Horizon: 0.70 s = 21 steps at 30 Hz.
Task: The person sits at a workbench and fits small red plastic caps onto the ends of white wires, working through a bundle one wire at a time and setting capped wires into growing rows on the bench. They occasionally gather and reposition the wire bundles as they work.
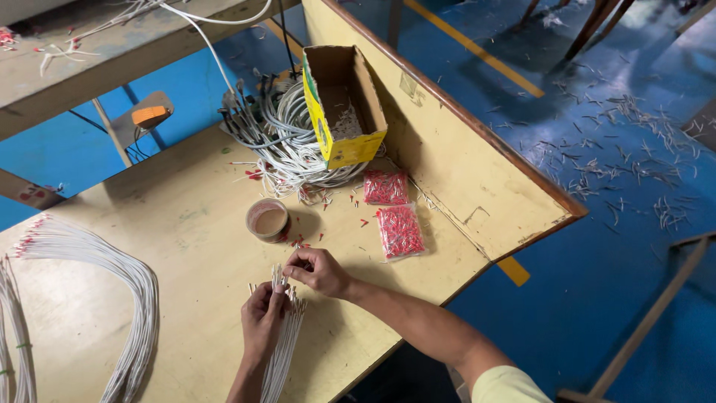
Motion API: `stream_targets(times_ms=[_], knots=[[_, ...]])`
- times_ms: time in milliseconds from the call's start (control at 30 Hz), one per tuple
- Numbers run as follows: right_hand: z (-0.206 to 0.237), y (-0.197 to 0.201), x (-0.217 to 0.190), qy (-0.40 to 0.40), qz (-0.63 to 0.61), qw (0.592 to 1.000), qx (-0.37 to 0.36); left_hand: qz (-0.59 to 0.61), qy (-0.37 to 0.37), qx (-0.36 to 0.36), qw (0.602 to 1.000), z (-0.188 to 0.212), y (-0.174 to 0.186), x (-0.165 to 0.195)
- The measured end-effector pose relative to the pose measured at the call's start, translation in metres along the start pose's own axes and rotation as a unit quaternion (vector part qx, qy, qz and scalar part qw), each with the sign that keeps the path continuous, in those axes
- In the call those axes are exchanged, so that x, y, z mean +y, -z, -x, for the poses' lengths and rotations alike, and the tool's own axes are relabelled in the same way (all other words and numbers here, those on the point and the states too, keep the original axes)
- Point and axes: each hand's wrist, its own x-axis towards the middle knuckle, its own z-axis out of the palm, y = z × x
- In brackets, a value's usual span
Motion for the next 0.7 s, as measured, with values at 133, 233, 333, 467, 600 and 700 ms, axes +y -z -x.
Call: stream_targets(times_ms=[133,233,333,467,600,700], knots=[[-0.001,0.0,0.004,-0.002,-0.008,1.0,0.001,-0.003,-0.002,0.004,1.0,0.001,0.0,-0.001],[-0.001,0.001,0.005,0.002,0.008,1.0,0.003,-0.015,0.007,0.011,1.0,0.0,0.001,-0.003],[-0.002,0.0,0.005,-0.009,0.007,1.0,0.004,-0.012,0.006,0.014,1.0,0.0,0.003,-0.007],[0.0,0.001,0.003,0.027,0.039,0.999,0.01,-0.023,-0.003,0.007,1.0,-0.003,0.004,-0.013],[0.002,0.0,-0.001,0.03,0.03,0.999,0.009,0.002,0.005,0.011,1.0,-0.001,0.003,-0.016],[0.002,-0.001,-0.002,0.024,0.023,0.999,0.006,-0.018,-0.001,0.018,1.0,0.0,0.003,-0.015]])
